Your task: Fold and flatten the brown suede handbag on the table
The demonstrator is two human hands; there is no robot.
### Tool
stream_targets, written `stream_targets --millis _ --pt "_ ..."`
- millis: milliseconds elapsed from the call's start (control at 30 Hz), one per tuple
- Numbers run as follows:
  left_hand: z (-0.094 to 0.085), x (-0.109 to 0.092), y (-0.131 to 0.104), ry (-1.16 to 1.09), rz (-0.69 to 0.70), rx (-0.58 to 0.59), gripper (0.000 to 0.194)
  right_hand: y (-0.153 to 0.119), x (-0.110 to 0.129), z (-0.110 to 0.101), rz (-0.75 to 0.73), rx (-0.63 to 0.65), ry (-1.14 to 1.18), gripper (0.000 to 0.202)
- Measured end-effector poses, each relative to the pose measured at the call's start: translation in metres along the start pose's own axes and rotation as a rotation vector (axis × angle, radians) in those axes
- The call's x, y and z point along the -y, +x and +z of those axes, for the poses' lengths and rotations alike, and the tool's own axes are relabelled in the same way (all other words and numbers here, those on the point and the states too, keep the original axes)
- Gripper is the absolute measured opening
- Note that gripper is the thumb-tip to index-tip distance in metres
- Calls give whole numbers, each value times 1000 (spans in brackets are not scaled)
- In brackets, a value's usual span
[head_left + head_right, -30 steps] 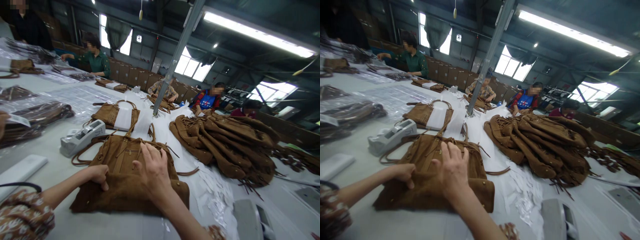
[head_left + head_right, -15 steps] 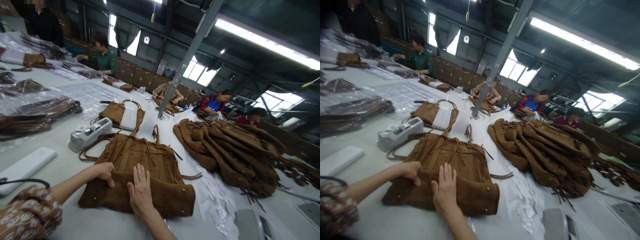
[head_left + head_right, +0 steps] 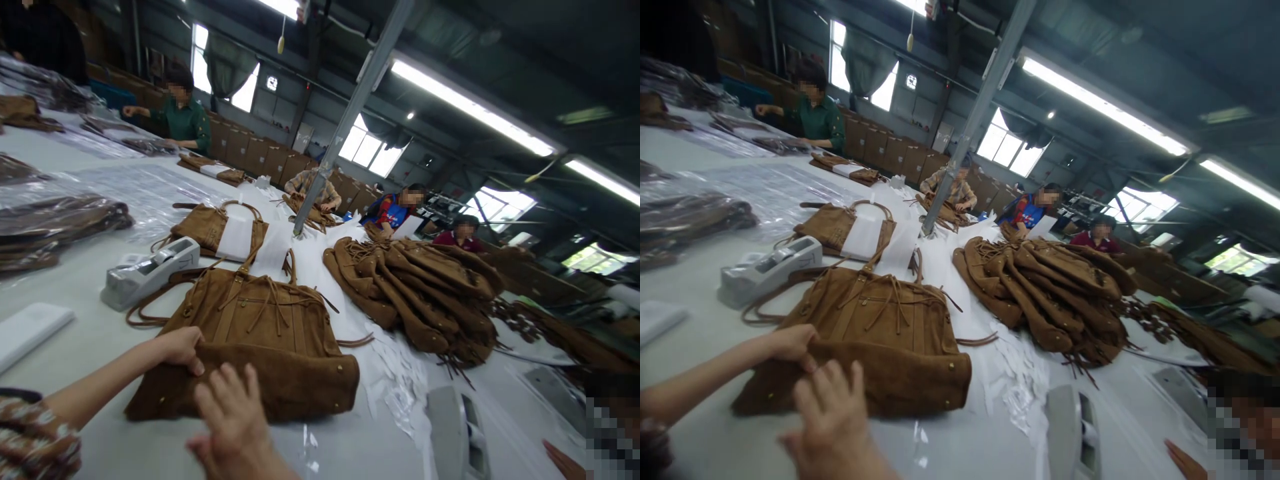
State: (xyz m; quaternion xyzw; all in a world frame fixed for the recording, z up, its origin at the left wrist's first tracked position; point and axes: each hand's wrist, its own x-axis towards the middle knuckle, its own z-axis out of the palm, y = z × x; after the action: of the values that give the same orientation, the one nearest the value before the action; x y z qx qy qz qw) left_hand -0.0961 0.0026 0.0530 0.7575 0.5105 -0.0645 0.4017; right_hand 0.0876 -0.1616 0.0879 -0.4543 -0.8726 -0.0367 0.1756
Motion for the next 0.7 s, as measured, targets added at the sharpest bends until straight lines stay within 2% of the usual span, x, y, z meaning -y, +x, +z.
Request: stream_targets --millis 67,133,200,267,333,400,467,533,567,633,700 --pt "-2 -10 -7 66 3 -44 30 4 -42 -28 106 -101 -113 53" --pt "-6 -23 -16 155 17 -115 35 4 -80 -38 180 -193 -215 55" --pt "-8 -33 -28 246 39 -192 35 -2 -109 -27 185 -220 -269 51" --pt "-8 -35 -40 307 53 -235 28 -12 -128 -2 213 -198 -281 42" --pt "-7 -26 -54 307 90 -273 22 -22 -138 23 268 -162 -273 43" --pt "-4 -6 -68 223 148 -352 24 -28 -143 37 295 -138 -256 43" --pt "2 17 -83 66 158 -500 40 -29 -145 41 266 -129 -239 41" --pt "12 33 -95 -131 66 -622 66 -27 -146 39 243 -127 -231 39" --pt "17 38 -99 -227 13 -647 74 -26 -146 38 237 -128 -229 37" --pt "29 39 -103 -374 -49 -621 80 -24 -146 37 227 -129 -230 34" --pt "38 36 -99 -433 -29 -580 79 -25 -148 39 219 -128 -227 30"
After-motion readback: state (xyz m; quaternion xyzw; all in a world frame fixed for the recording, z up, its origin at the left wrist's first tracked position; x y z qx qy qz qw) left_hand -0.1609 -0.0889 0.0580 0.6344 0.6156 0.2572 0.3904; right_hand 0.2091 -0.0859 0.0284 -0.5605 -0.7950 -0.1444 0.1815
